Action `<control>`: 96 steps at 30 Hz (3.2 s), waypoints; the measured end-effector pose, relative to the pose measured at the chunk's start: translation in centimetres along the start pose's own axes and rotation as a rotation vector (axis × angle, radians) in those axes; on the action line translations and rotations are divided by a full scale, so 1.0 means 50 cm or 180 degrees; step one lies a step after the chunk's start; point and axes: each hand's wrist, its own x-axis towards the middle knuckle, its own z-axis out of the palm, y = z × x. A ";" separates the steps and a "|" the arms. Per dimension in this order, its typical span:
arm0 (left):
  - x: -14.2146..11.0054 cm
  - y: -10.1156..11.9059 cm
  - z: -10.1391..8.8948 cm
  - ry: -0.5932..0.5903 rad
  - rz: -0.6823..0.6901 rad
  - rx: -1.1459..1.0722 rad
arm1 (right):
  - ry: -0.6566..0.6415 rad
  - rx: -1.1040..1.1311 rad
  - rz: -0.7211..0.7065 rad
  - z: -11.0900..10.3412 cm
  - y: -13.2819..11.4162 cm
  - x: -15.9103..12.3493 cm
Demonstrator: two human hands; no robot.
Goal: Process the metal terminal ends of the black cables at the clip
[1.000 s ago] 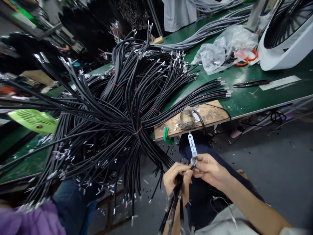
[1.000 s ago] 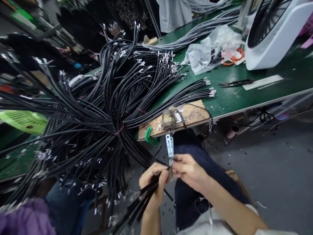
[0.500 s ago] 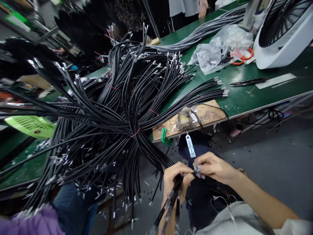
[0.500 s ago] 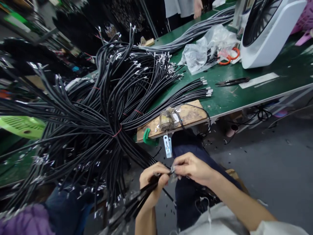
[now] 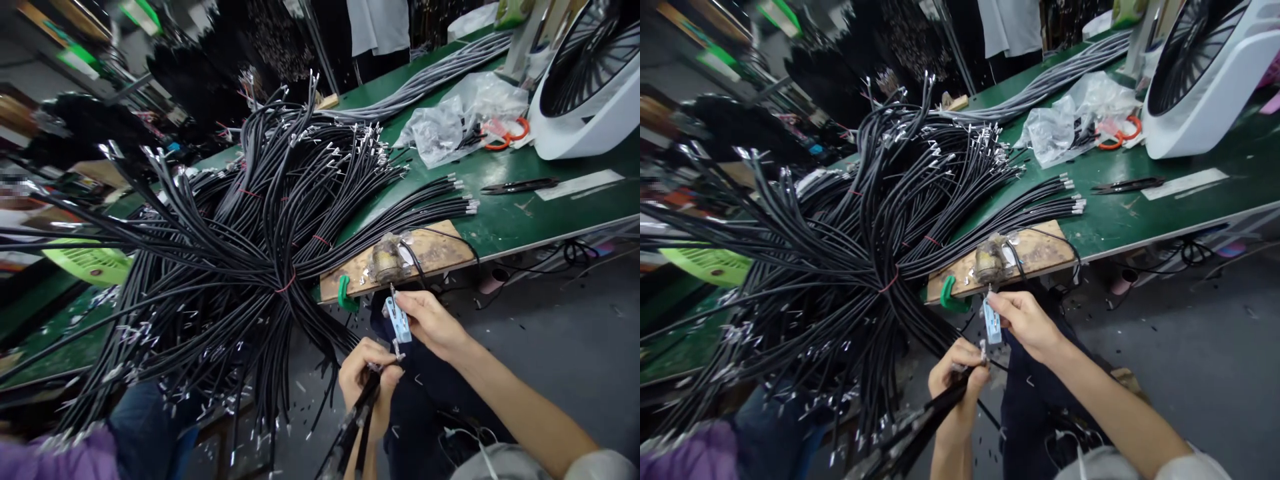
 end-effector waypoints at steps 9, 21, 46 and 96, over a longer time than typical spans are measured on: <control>0.015 0.003 0.012 -0.0194 -0.0092 0.0365 | -0.0012 0.0610 0.0119 -0.001 0.025 -0.002; 0.004 0.003 -0.005 -0.0398 0.0257 0.0359 | 0.0467 -0.0446 -0.0243 -0.110 0.047 -0.061; -0.011 0.017 -0.057 -0.1238 0.0147 0.0867 | -0.0172 -0.2618 -0.2149 -0.030 0.061 -0.142; -0.027 0.038 0.003 -0.0325 -0.0773 0.1255 | 0.0617 -0.0501 -0.1163 0.011 0.111 -0.099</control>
